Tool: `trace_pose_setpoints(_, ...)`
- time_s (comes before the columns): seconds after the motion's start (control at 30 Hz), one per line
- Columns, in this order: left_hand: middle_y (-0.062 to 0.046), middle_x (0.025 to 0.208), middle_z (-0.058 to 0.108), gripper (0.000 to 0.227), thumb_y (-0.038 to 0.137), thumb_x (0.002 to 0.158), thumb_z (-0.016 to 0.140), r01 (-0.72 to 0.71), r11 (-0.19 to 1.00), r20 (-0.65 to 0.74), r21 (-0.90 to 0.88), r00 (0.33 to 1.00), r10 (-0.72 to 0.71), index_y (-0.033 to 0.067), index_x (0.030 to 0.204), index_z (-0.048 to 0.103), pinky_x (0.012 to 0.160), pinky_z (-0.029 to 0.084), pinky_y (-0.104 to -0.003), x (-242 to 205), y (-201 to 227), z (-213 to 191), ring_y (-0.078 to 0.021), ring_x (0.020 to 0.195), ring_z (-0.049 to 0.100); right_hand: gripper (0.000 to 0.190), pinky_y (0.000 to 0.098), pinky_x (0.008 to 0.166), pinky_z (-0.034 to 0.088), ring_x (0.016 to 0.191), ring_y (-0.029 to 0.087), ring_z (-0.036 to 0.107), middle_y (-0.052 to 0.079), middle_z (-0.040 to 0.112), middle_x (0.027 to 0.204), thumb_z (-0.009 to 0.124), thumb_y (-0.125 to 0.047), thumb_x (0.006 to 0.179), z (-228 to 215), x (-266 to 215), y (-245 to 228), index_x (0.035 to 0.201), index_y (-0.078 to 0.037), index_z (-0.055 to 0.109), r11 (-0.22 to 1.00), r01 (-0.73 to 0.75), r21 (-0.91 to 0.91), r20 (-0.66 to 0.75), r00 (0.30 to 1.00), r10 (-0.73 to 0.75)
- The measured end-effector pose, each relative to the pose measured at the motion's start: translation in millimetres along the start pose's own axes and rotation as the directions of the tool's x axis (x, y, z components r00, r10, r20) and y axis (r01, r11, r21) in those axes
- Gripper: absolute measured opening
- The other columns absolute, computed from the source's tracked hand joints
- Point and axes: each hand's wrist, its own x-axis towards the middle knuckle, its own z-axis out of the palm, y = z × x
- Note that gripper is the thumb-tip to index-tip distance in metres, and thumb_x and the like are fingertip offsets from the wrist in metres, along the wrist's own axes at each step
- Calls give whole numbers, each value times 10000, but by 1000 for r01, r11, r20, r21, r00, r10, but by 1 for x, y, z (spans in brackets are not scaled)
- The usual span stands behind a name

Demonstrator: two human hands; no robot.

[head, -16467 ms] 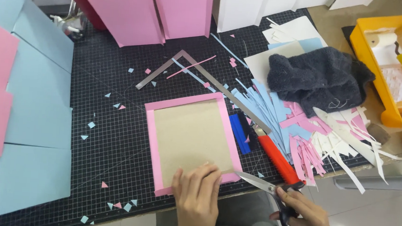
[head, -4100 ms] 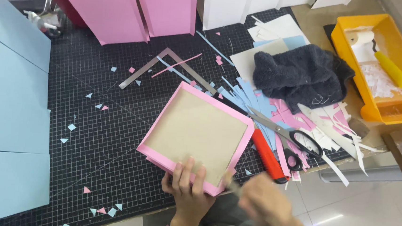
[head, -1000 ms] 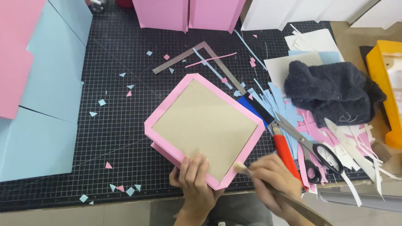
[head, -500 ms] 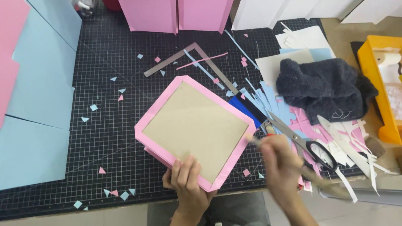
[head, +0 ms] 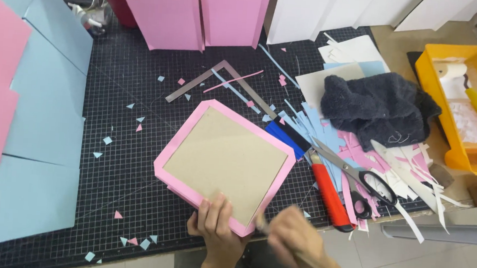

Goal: Applying decorative pink paper to cardboard frames and trimming the edges with scissors

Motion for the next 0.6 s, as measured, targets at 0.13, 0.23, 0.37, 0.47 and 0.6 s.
trace_pose_setpoints(0.13,-103,1329,556,637,620,1015,281,39,999,6,-16,999,-39,62,1240,489,1096,238,-487,1,4,-3,-318,1313,456,201,313,672,483,739,194,549,72,602,796,523,-139,995,-20,29,6,857,-17,606,692,-288,662,138,954,266)
trace_pose_setpoints(0.23,-106,1312,573,610,604,1016,309,45,999,6,-16,999,-45,65,1243,483,1119,222,-486,2,5,-4,-325,1322,456,145,246,648,464,705,123,537,22,582,765,558,-89,978,-20,45,49,851,-71,624,730,-407,550,54,889,454)
trace_pose_setpoints(0.37,-104,1312,559,587,601,1004,369,40,999,-22,-1,999,-40,76,1252,455,1121,215,-486,1,4,0,-324,1326,456,73,248,721,506,749,125,606,50,642,794,542,-71,1006,-22,58,86,963,-71,602,684,-489,541,-81,779,622)
trace_pose_setpoints(0.47,-114,1314,568,601,592,1019,309,37,999,-21,-3,999,-37,62,1246,480,1111,229,-478,4,5,-2,-323,1315,471,228,238,659,503,682,105,541,7,569,722,512,-105,1006,-34,59,60,791,-108,589,710,-366,601,-66,863,501)
trace_pose_setpoints(0.6,-109,1256,586,579,583,1017,329,28,1000,-83,6,996,-27,64,1216,490,1103,228,-459,7,6,3,-317,1277,502,135,224,581,445,642,101,493,-5,565,740,588,-133,969,-24,47,77,842,-104,622,704,-480,524,184,870,457)
